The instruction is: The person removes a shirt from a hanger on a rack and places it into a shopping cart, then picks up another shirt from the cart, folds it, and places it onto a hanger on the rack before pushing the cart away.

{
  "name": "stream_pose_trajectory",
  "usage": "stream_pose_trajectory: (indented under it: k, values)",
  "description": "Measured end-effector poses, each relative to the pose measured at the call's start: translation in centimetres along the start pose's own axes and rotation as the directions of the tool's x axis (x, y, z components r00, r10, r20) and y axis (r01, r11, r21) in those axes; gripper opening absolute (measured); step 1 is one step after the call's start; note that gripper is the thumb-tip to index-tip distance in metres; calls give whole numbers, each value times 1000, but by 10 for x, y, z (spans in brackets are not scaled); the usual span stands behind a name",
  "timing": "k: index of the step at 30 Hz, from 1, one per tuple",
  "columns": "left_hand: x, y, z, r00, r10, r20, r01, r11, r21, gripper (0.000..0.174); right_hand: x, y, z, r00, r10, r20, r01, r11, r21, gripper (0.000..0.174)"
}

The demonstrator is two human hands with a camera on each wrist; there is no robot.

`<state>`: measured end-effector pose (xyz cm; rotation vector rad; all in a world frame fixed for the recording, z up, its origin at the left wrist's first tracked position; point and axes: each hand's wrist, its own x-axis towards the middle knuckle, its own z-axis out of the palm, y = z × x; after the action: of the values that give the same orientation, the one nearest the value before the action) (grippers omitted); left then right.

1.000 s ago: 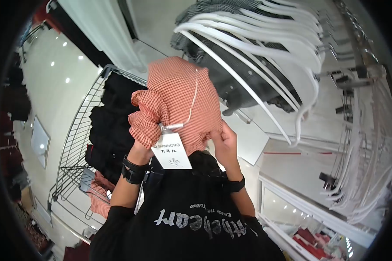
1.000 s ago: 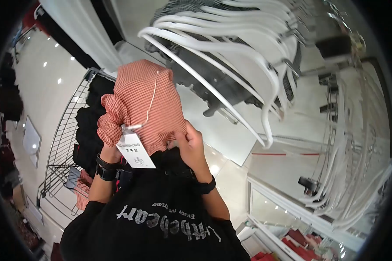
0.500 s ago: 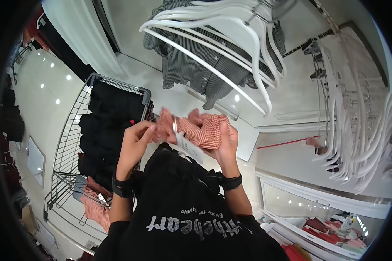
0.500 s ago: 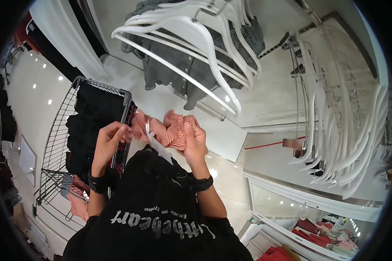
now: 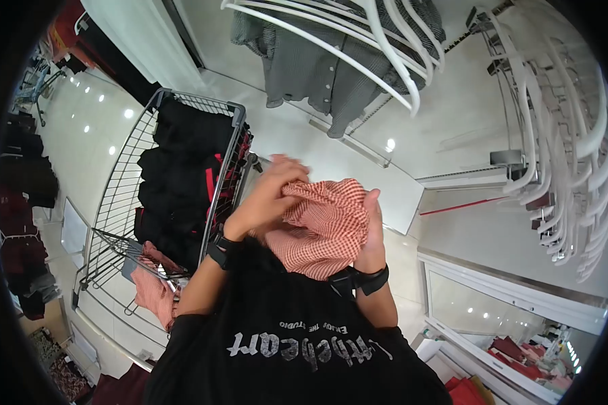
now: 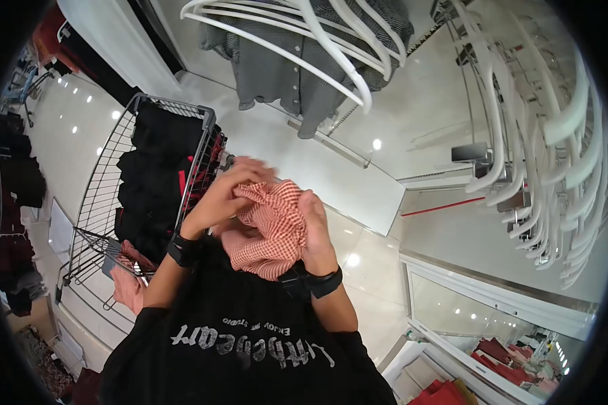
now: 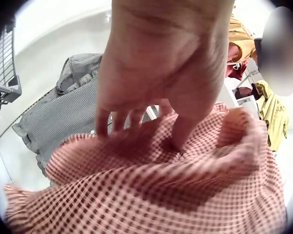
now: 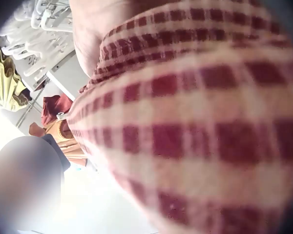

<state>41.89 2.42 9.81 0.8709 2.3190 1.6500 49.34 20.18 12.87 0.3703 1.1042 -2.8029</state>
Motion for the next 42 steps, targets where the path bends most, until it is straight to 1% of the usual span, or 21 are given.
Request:
stream_pose_trajectory:
  k: [2, 4, 5, 7, 8, 9, 12, 13, 16, 17, 20, 23, 26, 27, 30, 31, 34, 37, 40, 41, 42]
  values:
    - [-6, -14, -6, 990, -124, -66, 130, 987, 96, 23, -5, -20, -9, 994, -63, -92, 58, 997, -58, 40]
    - [-4, -10, -14, 948, -184, -261, 163, 982, -99, 19, -2, -36, -21, 984, -114, -135, 99, 988, -116, 36]
    - [-4, -11, -22, 941, -145, -305, 137, 989, -49, 20, -4, -49, -3, 969, -116, -220, 86, 987, -139, 23]
    - [-5, -2, -39, 922, -169, -349, 156, 986, -67, 24, -1, -57, -24, 991, -111, 70, 122, 976, -182, 17]
    - [-5, -1, -45, 910, -160, -383, 153, 987, -50, 26, 1, -62, -30, 971, -102, 217, 146, 969, -198, 17]
    - [-4, -1, -48, 875, -137, -464, 128, 990, -50, 32, 0, -65, -34, 985, -81, 153, 118, 961, -251, 23]
    - [-2, 22, -65, 882, -4, -471, 63, 992, 109, 34, -1, -71, -41, 989, 26, 146, 47, 879, -474, 21]
    - [-3, 28, -66, 876, -24, -481, 105, 984, 143, 37, 0, -67, -45, 983, 44, 179, 53, 862, -503, 23]
    - [-1, 34, -69, 846, 126, -517, 56, 946, 321, 37, -2, -68, -50, 940, 259, 221, -44, 736, -675, 31]
    - [0, 41, -70, 838, 133, -530, 97, 919, 383, 37, 0, -70, -48, 924, 274, 266, 5, 688, -725, 34]
    - [5, 41, -71, 794, 203, -573, 69, 906, 417, 36, 3, -77, -54, 904, 148, 401, 322, 379, -867, 26]
    - [13, 50, -59, 792, 148, -592, 38, 956, 290, 30, -7, -81, -59, 982, 123, 140, 48, 559, -828, 19]
    - [19, 57, -52, 782, 133, -609, 40, 964, 261, 22, -7, -94, -71, 965, -194, 177, 225, 258, -940, 16]
    - [22, 58, -53, 781, 102, -616, 49, 973, 224, 20, -10, -99, -68, 976, -214, 50, 99, 227, -969, 11]
    - [27, 59, -60, 775, 57, -629, 33, 991, 131, 13, -6, -95, -83, 857, -482, 182, 201, -11, -979, 8]
    - [28, 61, -61, 774, 53, -630, 46, 989, 139, 12, -13, -96, -81, 880, -475, -24, 68, 175, -982, 7]
    - [27, 59, -70, 798, 21, -602, 70, 989, 128, 9, -8, -86, -100, 717, -694, 71, 158, 63, -985, 7]
    - [28, 64, -69, 835, -32, -549, 47, 999, 13, 16, -10, -86, -103, 662, -748, 50, 131, 50, -990, 14]
    - [31, 76, -65, 873, -136, -469, 74, 986, -148, 21, -4, -78, -88, 602, -797, 51, 26, -44, -999, 28]
    - [34, 82, -62, 884, -161, -440, 72, 975, -212, 20, -4, -77, -82, 654, -738, 166, 77, -154, -985, 49]
    - [39, 90, -57, 894, -184, -409, 72, 959, -274, 18, -1, -71, -74, 686, -704, 187, 139, -126, -982, 56]
